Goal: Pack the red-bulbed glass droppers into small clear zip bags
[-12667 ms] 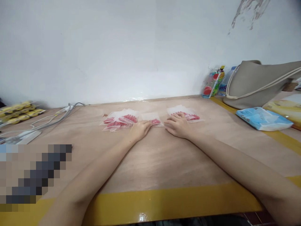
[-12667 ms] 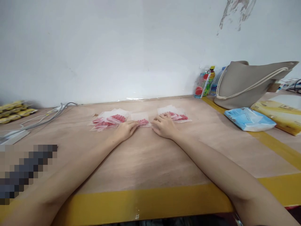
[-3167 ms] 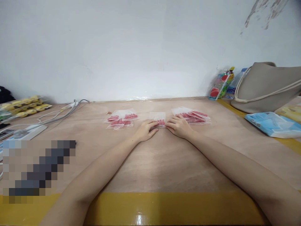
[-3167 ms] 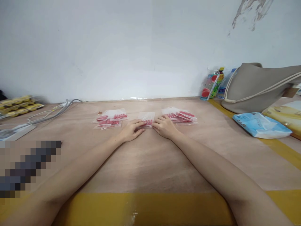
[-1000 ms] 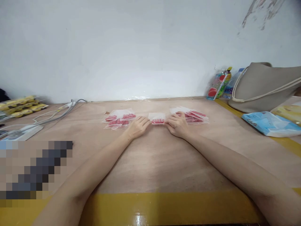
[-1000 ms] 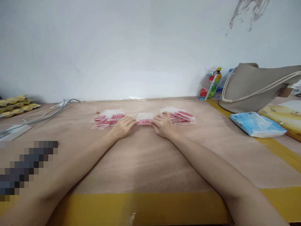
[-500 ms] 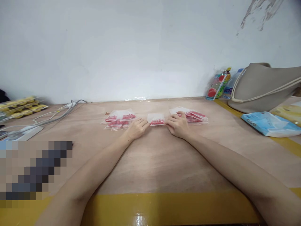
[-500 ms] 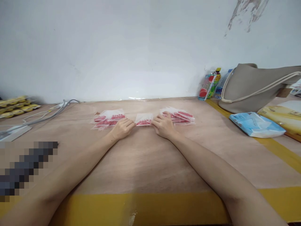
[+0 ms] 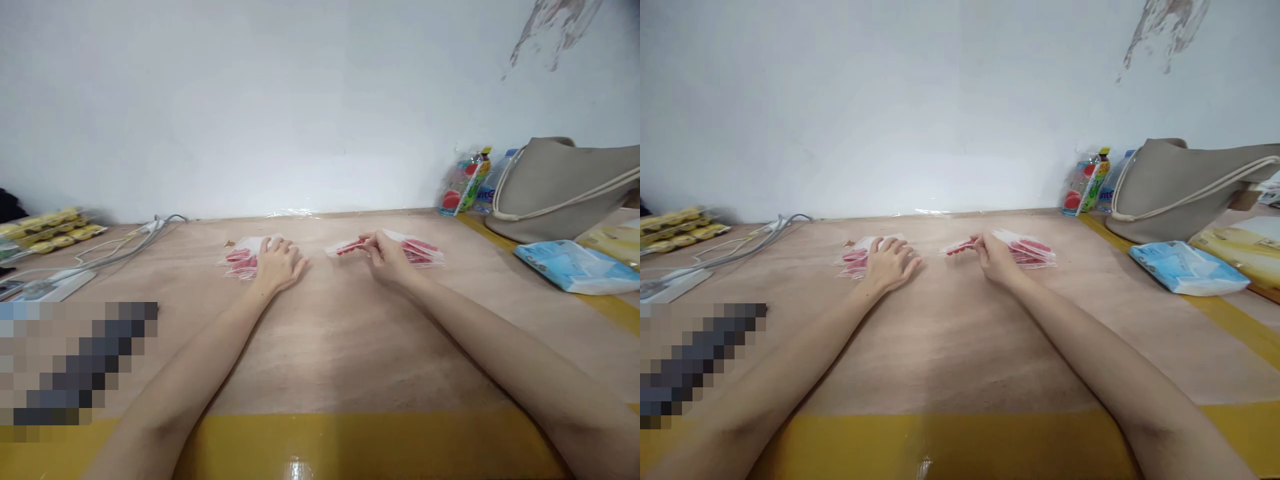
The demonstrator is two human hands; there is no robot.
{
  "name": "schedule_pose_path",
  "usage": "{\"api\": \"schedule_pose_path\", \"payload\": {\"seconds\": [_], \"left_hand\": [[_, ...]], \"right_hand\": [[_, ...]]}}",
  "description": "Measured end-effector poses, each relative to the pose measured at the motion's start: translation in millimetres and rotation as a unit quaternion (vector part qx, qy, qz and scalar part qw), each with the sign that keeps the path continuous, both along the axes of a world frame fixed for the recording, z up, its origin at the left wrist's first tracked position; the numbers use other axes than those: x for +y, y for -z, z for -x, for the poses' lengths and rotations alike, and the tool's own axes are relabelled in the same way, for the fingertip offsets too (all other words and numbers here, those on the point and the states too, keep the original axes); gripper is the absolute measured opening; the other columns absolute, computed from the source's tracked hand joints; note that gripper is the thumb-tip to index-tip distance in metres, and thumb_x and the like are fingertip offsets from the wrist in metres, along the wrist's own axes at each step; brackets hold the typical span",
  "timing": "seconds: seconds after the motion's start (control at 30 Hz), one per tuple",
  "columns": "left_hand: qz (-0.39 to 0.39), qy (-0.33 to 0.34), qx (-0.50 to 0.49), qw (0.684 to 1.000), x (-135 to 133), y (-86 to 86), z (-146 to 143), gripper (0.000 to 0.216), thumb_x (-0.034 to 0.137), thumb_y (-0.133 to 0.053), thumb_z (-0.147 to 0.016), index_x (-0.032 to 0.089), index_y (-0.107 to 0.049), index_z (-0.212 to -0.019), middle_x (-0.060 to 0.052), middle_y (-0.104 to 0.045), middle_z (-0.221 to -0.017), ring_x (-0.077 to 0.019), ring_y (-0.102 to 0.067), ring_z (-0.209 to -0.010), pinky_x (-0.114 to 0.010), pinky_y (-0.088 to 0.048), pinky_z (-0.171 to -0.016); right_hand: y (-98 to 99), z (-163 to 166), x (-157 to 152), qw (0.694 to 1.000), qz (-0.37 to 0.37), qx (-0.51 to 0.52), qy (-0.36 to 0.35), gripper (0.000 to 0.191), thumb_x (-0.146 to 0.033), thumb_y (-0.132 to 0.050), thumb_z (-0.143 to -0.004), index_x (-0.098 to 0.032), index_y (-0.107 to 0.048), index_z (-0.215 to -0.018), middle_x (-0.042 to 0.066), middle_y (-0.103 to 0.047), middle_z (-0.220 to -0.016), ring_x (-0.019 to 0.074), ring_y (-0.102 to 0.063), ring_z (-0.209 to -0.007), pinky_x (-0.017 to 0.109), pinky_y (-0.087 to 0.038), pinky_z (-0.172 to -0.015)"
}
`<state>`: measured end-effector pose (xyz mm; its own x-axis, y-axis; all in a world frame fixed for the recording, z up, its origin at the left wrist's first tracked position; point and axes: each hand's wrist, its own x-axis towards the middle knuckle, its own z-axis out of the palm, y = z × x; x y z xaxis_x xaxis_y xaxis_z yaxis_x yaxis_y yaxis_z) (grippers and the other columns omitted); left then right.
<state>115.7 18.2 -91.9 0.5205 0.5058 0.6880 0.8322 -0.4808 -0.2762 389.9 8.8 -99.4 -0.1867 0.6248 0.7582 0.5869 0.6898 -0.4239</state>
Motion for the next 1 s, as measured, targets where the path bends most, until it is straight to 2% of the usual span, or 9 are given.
{"api": "schedule_pose_path", "payload": {"seconds": [0.13,0.27,0.4,0.53,0.63,0.73,0.83,0.93,1.0], "left_hand": [[0.035,-0.132,-0.024,0.99,4.0,2.2,13.9,0.026,0.032,-0.053,-0.075,0.018,-0.062,-0.095,-0.014,-0.059,-0.113,-0.0342,-0.047,-0.11,-0.06,-0.018,-0.099],[0.087,-0.146,-0.023,0.985,10.2,7.1,18.8,0.021,0.022,-0.048,-0.072,0.02,-0.064,-0.086,-0.009,-0.068,-0.086,-0.0307,-0.058,-0.09,-0.064,-0.013,-0.098],[0.096,-0.123,-0.032,0.987,12.8,9.2,14.9,0.019,0.016,-0.046,-0.074,0.019,-0.065,-0.076,-0.007,-0.069,-0.075,-0.0262,-0.062,-0.073,-0.065,-0.017,-0.096],[0.108,-0.073,-0.049,0.99,9.9,12.2,4.5,0.022,0.017,-0.044,-0.081,0.02,-0.066,-0.081,-0.008,-0.069,-0.083,-0.0263,-0.063,-0.08,-0.065,-0.023,-0.095],[0.128,-0.016,-0.059,0.99,7.1,18.1,-9.8,0.022,0.02,-0.046,-0.084,0.02,-0.067,-0.089,-0.009,-0.068,-0.094,-0.0243,-0.062,-0.087,-0.052,-0.04,-0.09],[0.149,0.041,-0.073,0.985,2.7,25.3,-28.4,0.023,0.022,-0.049,-0.084,0.018,-0.065,-0.1,-0.01,-0.065,-0.103,-0.0223,-0.061,-0.095,-0.039,-0.049,-0.084],[0.175,0.082,-0.082,0.978,-3.9,28.3,-43.1,0.028,0.023,-0.053,-0.083,0.017,-0.062,-0.109,-0.01,-0.062,-0.109,-0.0224,-0.058,-0.103,-0.037,-0.049,-0.088],[0.206,0.11,-0.084,0.969,-9.7,25.4,-46.5,0.03,0.021,-0.053,-0.083,0.016,-0.062,-0.111,-0.008,-0.062,-0.112,-0.0196,-0.057,-0.106,-0.032,-0.047,-0.093],[0.219,0.112,-0.092,0.965,-11.5,22.1,-42.4,0.03,0.021,-0.054,-0.082,0.017,-0.061,-0.111,-0.008,-0.061,-0.115,-0.0192,-0.056,-0.107,-0.032,-0.045,-0.095]], "right_hand": [[-16.4,-26.5,6.6,0.995,-0.012,-0.087,0.054,0.015,-0.017,-0.04,-0.083,-0.019,-0.051,-0.093,0.009,-0.064,-0.093,0.0198,-0.06,-0.076,0.033,-0.043,-0.066],[-17.5,-52.3,9.7,0.976,-0.003,-0.189,0.105,0.013,-0.015,-0.042,-0.077,-0.019,-0.052,-0.085,0.008,-0.065,-0.087,0.0208,-0.059,-0.072,0.031,-0.041,-0.062],[-9.4,-66.1,5.5,0.952,0.035,-0.267,0.146,0.007,-0.015,-0.047,-0.07,-0.021,-0.051,-0.07,0.004,-0.066,-0.078,0.0195,-0.058,-0.066,0.03,-0.038,-0.063],[-3.3,-70.7,2.3,0.957,0.05,-0.24,0.154,0.004,-0.025,-0.053,-0.07,-0.021,-0.052,-0.072,0.003,-0.066,-0.08,0.0202,-0.058,-0.071,0.029,-0.037,-0.062],[-0.6,-68.1,1.4,0.957,0.034,-0.228,0.175,0.023,-0.043,-0.053,-0.075,-0.021,-0.052,-0.073,0.005,-0.064,-0.075,0.0224,-0.057,-0.072,0.031,-0.036,-0.063],[2.1,-55.0,-2.9,0.952,-0.043,-0.22,0.207,0.031,-0.049,-0.052,-0.076,-0.018,-0.053,-0.079,0.008,-0.064,-0.076,0.0244,-0.056,-0.076,0.038,-0.034,-0.076],[4.4,-30.0,-11.1,0.945,-0.13,-0.253,0.161,0.026,-0.042,-0.054,-0.078,-0.017,-0.056,-0.085,0.009,-0.065,-0.085,0.0238,-0.055,-0.084,0.04,-0.028,-0.086],[5.5,-3.0,-16.2,0.926,-0.16,-0.333,0.074,0.017,-0.029,-0.05,-0.082,-0.018,-0.059,-0.092,0.007,-0.065,-0.091,0.0208,-0.053,-0.087,0.038,-0.026,-0.084],[5.4,9.3,-14.7,0.916,-0.162,-0.361,0.064,0.017,-0.022,-0.048,-0.083,-0.019,-0.061,-0.093,0.005,-0.066,-0.088,0.0194,-0.051,-0.084,0.037,-0.025,-0.081]]}}
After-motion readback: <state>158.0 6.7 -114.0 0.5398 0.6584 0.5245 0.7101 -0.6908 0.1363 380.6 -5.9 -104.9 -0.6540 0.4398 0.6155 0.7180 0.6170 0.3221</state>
